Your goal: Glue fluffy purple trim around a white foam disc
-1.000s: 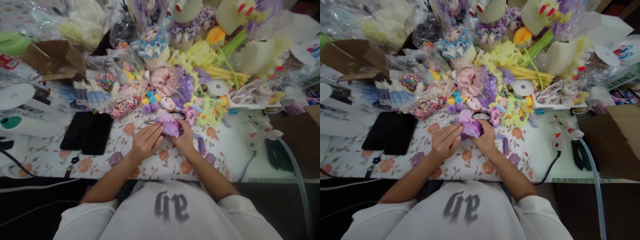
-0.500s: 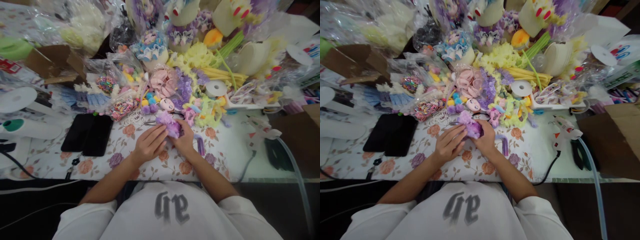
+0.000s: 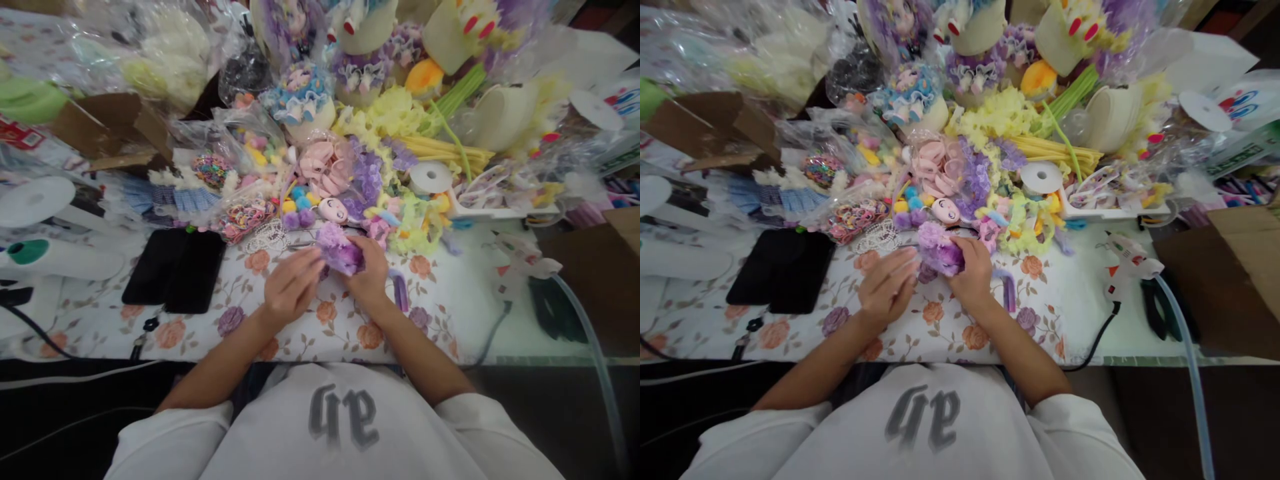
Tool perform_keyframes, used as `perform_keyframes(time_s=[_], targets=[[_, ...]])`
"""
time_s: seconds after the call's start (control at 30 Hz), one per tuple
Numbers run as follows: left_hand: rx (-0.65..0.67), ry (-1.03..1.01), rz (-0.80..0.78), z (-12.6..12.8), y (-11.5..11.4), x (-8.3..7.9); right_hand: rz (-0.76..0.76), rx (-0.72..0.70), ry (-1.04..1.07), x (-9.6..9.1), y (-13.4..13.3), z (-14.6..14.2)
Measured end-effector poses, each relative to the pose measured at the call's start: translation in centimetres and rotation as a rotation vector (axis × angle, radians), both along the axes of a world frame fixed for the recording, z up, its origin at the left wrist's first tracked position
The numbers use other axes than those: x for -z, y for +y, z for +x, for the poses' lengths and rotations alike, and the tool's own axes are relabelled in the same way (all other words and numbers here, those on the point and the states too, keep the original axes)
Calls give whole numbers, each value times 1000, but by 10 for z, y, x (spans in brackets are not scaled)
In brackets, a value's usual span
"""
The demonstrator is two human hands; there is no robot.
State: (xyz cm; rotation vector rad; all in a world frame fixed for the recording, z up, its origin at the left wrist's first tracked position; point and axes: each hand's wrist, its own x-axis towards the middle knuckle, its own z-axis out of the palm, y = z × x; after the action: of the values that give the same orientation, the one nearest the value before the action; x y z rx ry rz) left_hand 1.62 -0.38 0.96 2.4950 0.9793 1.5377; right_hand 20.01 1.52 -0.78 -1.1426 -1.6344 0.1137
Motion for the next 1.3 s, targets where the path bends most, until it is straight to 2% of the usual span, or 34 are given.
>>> perform_keyframes(time_s=[0.1,0.2,0.47,0.7,0.9,1.03,1.1,1.23,1.3], targets=[[183,223,34,8,3,0,-60,-13,24,1,0,0],[178,340,6,14,9,2,-108,-11,65,1,-1,0],[148,194,-202,8,9,2,-141,9,148,3,0,-1],[31,125,-330,6,6,8,-80,18,147,0,-1,-1],[-45,-218,-680,4,15,12,-32,13,98,-2,-2,-1],[-74,-470,-759,2,21,8,38,17,-28,-1,-2,-1],[-12,-523,-835,2,22,3,89,19,-87,-1,-1,1],[220,-527,-1156,8,20,-7,169,-11,-173,0,0,4],[244,-511,-1249,13,17,-11,186,-17,-187,1,0,4]])
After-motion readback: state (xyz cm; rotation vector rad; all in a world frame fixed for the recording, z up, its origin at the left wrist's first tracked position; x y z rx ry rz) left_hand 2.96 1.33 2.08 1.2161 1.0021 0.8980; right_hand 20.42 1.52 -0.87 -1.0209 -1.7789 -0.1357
